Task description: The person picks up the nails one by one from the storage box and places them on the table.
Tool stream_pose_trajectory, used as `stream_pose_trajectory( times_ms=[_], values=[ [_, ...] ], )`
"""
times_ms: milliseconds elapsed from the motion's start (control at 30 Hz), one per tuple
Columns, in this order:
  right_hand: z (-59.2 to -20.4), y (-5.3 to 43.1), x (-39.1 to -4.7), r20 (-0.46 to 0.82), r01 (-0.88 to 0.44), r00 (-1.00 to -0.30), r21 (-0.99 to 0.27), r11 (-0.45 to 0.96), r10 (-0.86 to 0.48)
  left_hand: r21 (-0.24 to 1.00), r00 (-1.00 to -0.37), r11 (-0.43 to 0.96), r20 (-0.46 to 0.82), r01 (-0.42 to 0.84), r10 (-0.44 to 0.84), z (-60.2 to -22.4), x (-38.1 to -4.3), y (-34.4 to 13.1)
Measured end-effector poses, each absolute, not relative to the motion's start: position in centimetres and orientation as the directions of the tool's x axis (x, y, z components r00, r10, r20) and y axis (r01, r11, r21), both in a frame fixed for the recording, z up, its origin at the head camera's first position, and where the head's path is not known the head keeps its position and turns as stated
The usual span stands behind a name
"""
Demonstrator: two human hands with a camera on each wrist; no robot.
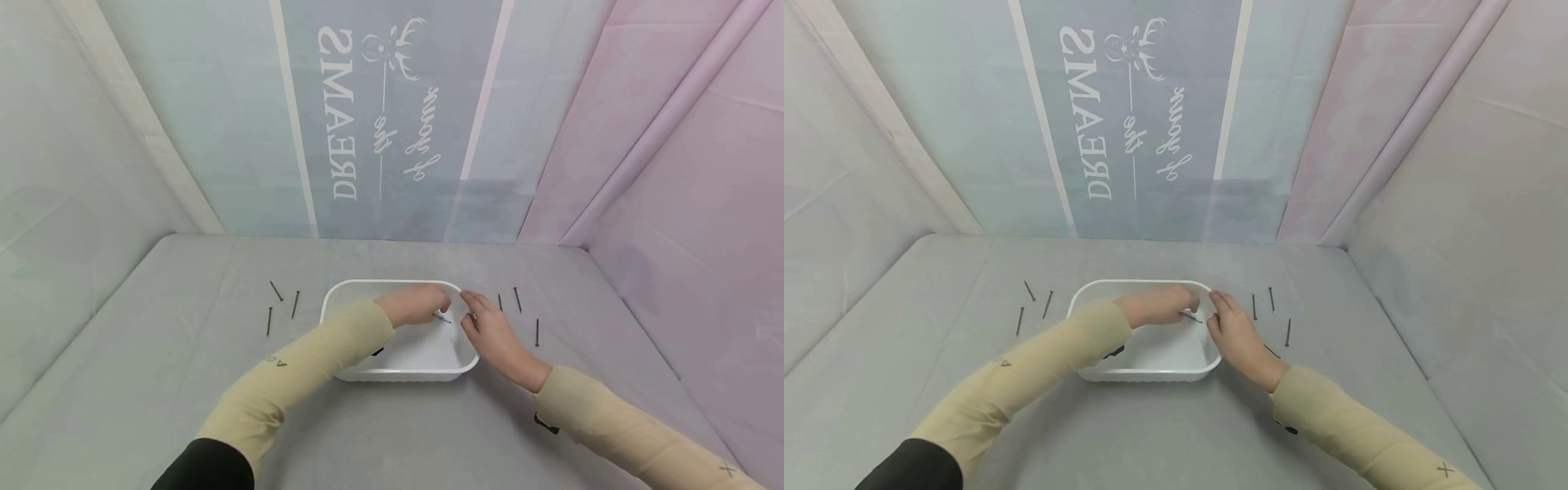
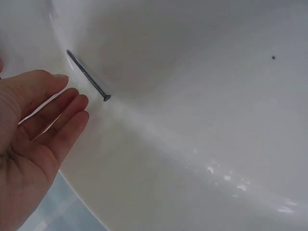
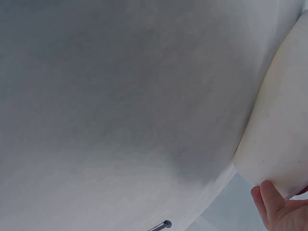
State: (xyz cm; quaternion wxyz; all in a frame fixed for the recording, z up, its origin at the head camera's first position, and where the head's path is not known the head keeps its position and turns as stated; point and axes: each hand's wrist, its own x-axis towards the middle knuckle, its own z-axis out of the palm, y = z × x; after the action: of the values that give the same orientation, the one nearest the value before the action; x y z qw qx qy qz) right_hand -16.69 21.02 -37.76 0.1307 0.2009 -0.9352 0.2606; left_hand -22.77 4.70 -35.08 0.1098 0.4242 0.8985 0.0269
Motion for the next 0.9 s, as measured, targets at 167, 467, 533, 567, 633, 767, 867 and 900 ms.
stream_pose_trajectory(
  times_ms=[167, 467, 533, 567, 633, 767, 867, 900],
  values=[
    [-37.6, 21.0, -16.6, 0.338, -0.441, -0.888, -0.439, 0.783, -0.31, 0.066, -0.586, 0.602, -0.17, 0.796, 0.792, -35.7, -22.7, 5.0],
    [-37.7, 21.0, -16.6, 0.336, -0.436, -0.891, -0.447, 0.781, -0.306, -0.017, -0.604, 0.612, -0.188, 0.791, 0.775, -35.9, -22.3, 5.6],
    [-37.7, 21.0, -16.6, 0.336, -0.437, -0.89, -0.443, 0.783, -0.307, -0.033, -0.611, 0.617, -0.185, 0.786, 0.77, -36.0, -22.3, 5.8],
    [-37.7, 21.0, -16.6, 0.337, -0.438, -0.89, -0.442, 0.783, -0.307, -0.041, -0.612, 0.616, -0.185, 0.786, 0.769, -36.1, -22.4, 5.9],
    [-37.6, 21.0, -16.6, 0.34, -0.438, -0.889, -0.439, 0.784, -0.306, -0.048, -0.617, 0.62, -0.181, 0.783, 0.766, -36.3, -22.4, 5.9],
    [-37.6, 20.9, -16.6, 0.341, -0.438, -0.889, -0.442, 0.783, -0.305, -0.054, -0.615, 0.615, -0.162, 0.787, 0.772, -36.7, -22.7, 5.8],
    [-37.6, 20.9, -16.7, 0.337, -0.436, -0.891, -0.447, 0.781, -0.304, -0.071, -0.604, 0.601, -0.144, 0.796, 0.783, -36.9, -22.8, 5.7],
    [-37.6, 20.9, -16.7, 0.336, -0.436, -0.891, -0.447, 0.781, -0.304, -0.075, -0.602, 0.597, -0.141, 0.798, 0.786, -37.0, -22.9, 5.7]
  ],
)
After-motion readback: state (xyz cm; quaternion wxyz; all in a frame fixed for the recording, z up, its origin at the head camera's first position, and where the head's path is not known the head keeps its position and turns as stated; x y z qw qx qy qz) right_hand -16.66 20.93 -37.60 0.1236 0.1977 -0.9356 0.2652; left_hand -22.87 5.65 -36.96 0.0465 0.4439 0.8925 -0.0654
